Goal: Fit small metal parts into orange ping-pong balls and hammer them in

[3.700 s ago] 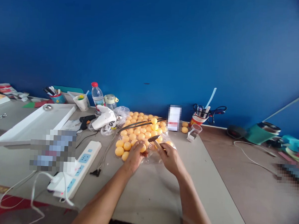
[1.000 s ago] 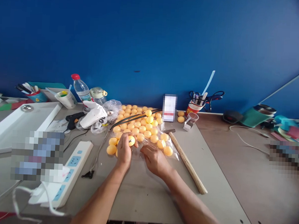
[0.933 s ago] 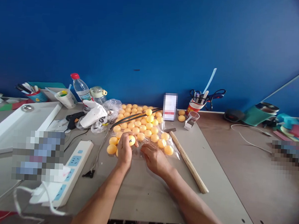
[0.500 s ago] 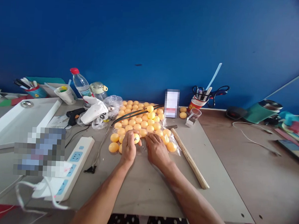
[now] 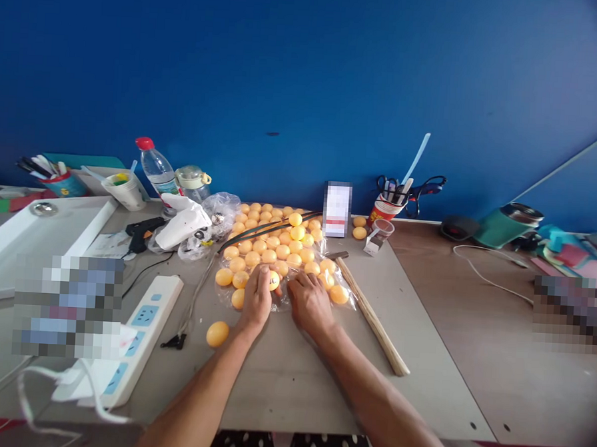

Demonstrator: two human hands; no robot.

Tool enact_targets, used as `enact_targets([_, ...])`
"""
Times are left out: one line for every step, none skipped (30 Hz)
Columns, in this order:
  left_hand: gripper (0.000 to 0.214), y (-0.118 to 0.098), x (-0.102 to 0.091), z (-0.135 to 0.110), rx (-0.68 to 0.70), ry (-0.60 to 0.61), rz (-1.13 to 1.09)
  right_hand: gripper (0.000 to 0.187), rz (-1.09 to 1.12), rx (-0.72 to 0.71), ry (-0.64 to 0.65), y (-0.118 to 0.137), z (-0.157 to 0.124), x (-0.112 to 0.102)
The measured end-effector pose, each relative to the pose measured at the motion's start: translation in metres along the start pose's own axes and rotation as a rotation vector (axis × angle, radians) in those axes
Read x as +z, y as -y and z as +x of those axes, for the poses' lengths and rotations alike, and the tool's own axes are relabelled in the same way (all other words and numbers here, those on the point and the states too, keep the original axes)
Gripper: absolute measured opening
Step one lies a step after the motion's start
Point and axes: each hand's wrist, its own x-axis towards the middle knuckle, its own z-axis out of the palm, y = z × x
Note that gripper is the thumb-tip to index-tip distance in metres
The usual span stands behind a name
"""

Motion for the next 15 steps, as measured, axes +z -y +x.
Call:
enact_targets([0.041, 0.001, 0.000, 0.001, 0.007, 0.002, 0.006, 0.019, 0.001, -0.001, 0.001, 0.000, 0.000, -0.001])
enact_targets([0.042, 0.003, 0.001, 0.001, 0.018, 0.000, 0.016, 0.019, 0.009, -0.006, -0.002, 0.000, 0.001, -0.001])
enact_targets([0.042, 0.004, 0.001, 0.002, 0.028, -0.008, 0.028, 0.019, 0.022, -0.012, -0.012, 0.000, 0.001, -0.002])
enact_targets([0.042, 0.005, 0.001, 0.002, 0.036, -0.018, 0.040, 0.019, 0.040, -0.016, -0.031, 0.000, 0.001, -0.003])
enact_targets([0.042, 0.005, 0.001, 0.003, 0.040, -0.024, 0.050, 0.019, 0.065, -0.020, -0.059, -0.001, 0.002, -0.004])
enact_targets([0.042, 0.005, 0.001, 0.003, 0.041, -0.025, 0.058, 0.020, 0.100, -0.026, -0.095, -0.001, 0.002, -0.005])
enact_targets([0.041, 0.004, 0.001, 0.002, 0.037, -0.020, 0.062, 0.020, 0.148, -0.031, -0.137, -0.001, 0.001, -0.007])
enact_targets([0.040, 0.004, 0.001, 0.002, 0.026, -0.009, 0.062, 0.021, 0.212, -0.045, -0.177, -0.002, 0.001, -0.009])
enact_targets([0.039, 0.003, 0.001, 0.001, 0.010, 0.007, 0.059, 0.024, 0.290, -0.070, -0.212, -0.002, 0.000, -0.011])
enact_targets([0.038, 0.002, 0.001, 0.001, -0.006, 0.025, 0.055, 0.026, 0.374, -0.103, -0.239, -0.001, -0.001, -0.015])
enact_targets([0.037, 0.002, 0.001, 0.000, -0.022, 0.037, 0.050, 0.028, 0.453, -0.140, -0.260, 0.000, -0.003, -0.019])
enact_targets([0.037, 0.002, 0.001, 0.000, -0.032, 0.042, 0.046, 0.028, 0.519, -0.179, -0.275, 0.002, -0.004, -0.024])
enact_targets([0.037, 0.003, 0.002, 0.001, -0.034, 0.039, 0.042, 0.028, 0.563, -0.214, -0.286, 0.006, -0.005, -0.030])
enact_targets([0.036, 0.004, 0.002, 0.001, -0.028, 0.032, 0.040, 0.027, 0.586, -0.243, -0.300, 0.011, -0.005, -0.037])
enact_targets([0.036, 0.005, 0.003, 0.001, -0.018, 0.022, 0.036, 0.026, 0.585, -0.274, -0.301, 0.019, -0.005, -0.044])
